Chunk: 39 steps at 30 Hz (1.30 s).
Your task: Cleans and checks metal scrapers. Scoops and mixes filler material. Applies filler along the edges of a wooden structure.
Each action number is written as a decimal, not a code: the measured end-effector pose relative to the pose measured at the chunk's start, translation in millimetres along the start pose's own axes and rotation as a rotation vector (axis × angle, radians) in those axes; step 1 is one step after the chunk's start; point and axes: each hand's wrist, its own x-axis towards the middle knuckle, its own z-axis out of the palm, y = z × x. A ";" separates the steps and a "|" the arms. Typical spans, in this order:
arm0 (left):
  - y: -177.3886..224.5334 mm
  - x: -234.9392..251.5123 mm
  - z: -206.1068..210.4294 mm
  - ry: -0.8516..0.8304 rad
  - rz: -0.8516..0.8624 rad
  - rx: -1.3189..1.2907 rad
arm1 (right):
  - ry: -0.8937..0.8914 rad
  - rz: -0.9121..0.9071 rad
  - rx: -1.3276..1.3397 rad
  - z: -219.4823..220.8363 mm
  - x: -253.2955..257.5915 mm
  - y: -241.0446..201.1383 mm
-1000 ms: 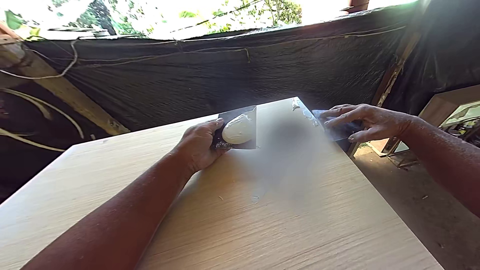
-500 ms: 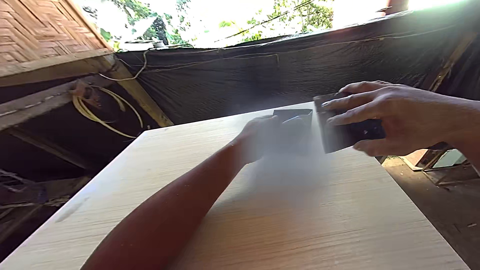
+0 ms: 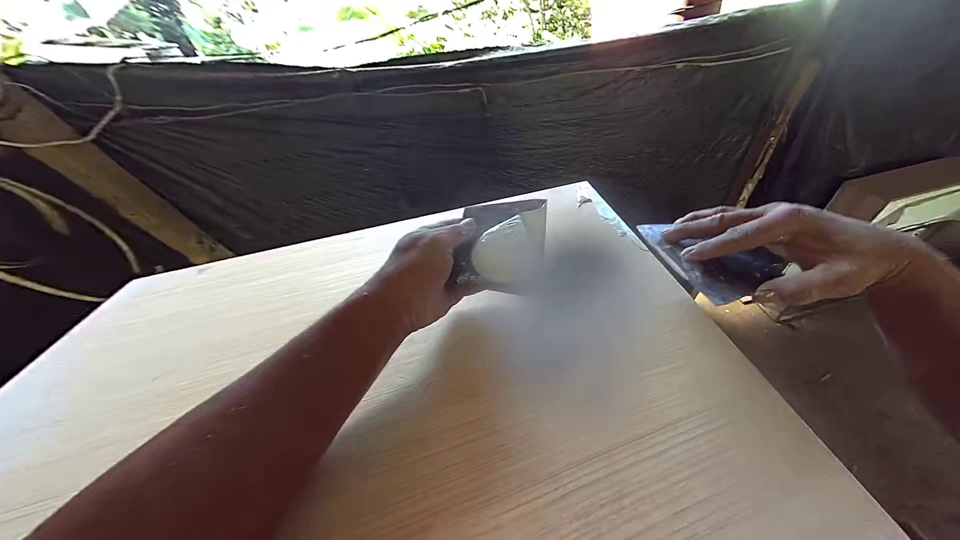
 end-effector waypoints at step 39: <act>-11.4 5.9 -0.1 0.054 -0.047 -0.029 | 0.064 0.082 -0.119 37.6 -60.9 7.7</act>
